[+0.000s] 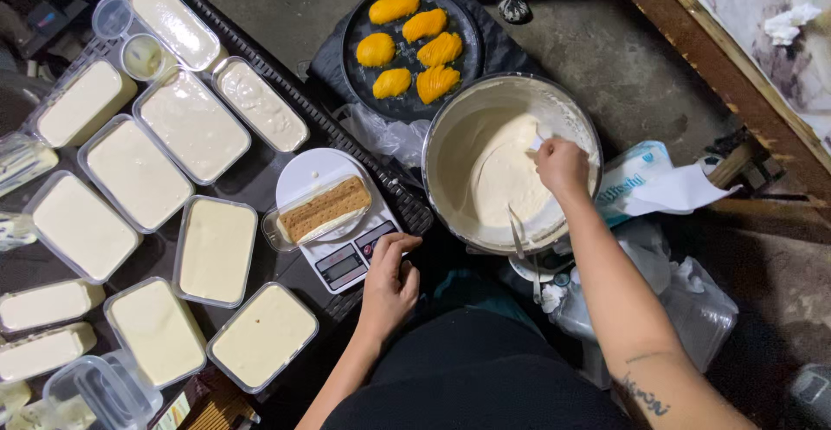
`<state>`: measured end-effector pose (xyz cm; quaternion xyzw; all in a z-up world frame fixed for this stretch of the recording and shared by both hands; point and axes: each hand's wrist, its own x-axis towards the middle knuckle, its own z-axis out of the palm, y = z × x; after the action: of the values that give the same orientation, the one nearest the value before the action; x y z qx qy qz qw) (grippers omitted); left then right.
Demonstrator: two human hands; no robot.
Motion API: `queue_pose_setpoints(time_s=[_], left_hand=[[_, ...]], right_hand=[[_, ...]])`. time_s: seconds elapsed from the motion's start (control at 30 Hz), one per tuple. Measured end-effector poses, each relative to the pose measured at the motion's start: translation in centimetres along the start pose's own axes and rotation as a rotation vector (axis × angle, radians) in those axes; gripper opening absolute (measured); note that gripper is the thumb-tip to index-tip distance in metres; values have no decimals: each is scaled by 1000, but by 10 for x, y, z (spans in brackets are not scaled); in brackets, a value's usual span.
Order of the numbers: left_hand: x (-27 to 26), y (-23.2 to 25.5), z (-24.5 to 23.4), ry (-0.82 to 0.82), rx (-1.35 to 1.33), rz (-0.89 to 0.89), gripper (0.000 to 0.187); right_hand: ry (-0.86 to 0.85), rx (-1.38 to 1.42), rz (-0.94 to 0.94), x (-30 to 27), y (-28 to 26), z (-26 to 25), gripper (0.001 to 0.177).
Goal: The person assembles layered dessert bars by placing biscuits on a digital scale, scooping a white creamy mixture from a large bowl onto the biscuits, and smoothing the layer. They then open a package of biscuits with scissors and repeat the process for additional units.
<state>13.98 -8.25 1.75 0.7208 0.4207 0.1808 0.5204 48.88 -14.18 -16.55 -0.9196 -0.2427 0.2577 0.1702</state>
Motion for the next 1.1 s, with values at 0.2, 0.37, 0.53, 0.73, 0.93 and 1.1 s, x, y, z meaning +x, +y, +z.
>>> queue_pose_setpoints(time_s=[0.2,0.37,0.53,0.73,0.93,1.1], left_hand=[[-1,-5,8,63,-33,-22,32],[-9,-10,7,86,-46,-46,32],[-17,-15,-1,108,-55,-15,30],[-27,-23,-25,110,-44,-42,28],[-35,-33,-47,102,-72,26,29],[-36,-37,-48,46,-63,7,30]], right_hand=[[-131,-220,66,38,9,72,31],[-167,-152,28,44,-15,101,34],[-257,-196,-160,12,-36,106,28],[-352,-170,-192,-37,-41,93,25],[-345,-3,-31,-63,-18,82,15],[-573,231,68,-59,7,90,15]])
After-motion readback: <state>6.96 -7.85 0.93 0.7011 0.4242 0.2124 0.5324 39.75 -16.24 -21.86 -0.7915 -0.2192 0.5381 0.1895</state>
